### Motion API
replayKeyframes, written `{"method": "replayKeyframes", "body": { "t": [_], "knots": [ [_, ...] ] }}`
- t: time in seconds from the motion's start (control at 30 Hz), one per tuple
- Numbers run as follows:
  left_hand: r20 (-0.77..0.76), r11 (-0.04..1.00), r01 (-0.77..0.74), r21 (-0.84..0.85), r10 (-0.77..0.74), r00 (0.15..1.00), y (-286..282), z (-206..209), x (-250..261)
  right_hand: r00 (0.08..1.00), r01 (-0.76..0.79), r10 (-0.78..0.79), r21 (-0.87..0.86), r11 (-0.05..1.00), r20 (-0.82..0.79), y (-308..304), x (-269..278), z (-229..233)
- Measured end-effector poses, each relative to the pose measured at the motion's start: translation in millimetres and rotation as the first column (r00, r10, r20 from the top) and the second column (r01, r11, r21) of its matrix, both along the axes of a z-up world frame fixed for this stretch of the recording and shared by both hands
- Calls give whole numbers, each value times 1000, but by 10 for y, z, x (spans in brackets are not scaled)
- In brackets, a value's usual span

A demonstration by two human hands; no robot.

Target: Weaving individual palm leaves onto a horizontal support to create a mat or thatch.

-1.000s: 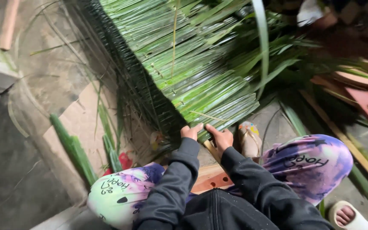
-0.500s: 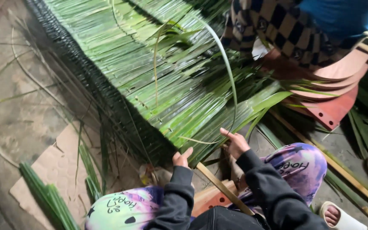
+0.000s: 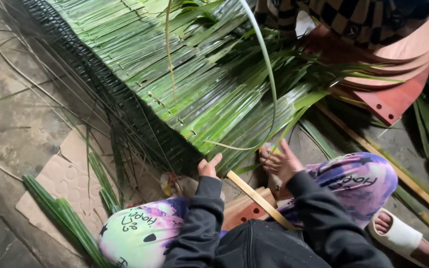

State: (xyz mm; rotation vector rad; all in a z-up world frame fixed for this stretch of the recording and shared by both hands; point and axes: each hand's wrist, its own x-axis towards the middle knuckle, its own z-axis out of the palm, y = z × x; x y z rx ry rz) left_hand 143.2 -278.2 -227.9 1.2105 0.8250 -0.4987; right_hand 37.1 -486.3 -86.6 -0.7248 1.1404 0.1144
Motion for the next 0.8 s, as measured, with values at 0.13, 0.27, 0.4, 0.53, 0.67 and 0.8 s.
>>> {"method": "replayKeyframes", "body": {
  "t": [0.13, 0.27, 0.4, 0.53, 0.67, 0.8],
  "knots": [
    [10, 1000, -30, -9, 30, 1000, 64, -289, -2, 969, 193, -207, 113, 975, 134, -155, 219, -808],
    [-10, 999, -41, -30, 41, 999, 43, -175, 54, 936, 296, -278, -52, 954, 217, -449, 375, -865],
    [-9, 998, -49, -42, 49, 999, 70, -96, 36, 873, 400, -373, -25, 916, 315, -884, 539, -1020],
    [8, 996, -60, -59, 60, 998, 63, -154, 23, 821, 480, -420, -70, 875, 386, -1175, 740, -1171],
    [3, 997, -47, -53, 47, 999, 82, -38, -2, 877, 466, -390, -298, 833, 281, -1152, 1042, -563],
    [6, 995, -67, -68, 68, 998, 85, -100, 1, 908, 418, -362, -511, 751, 210, -1757, 1145, -1235]
  ]
}}
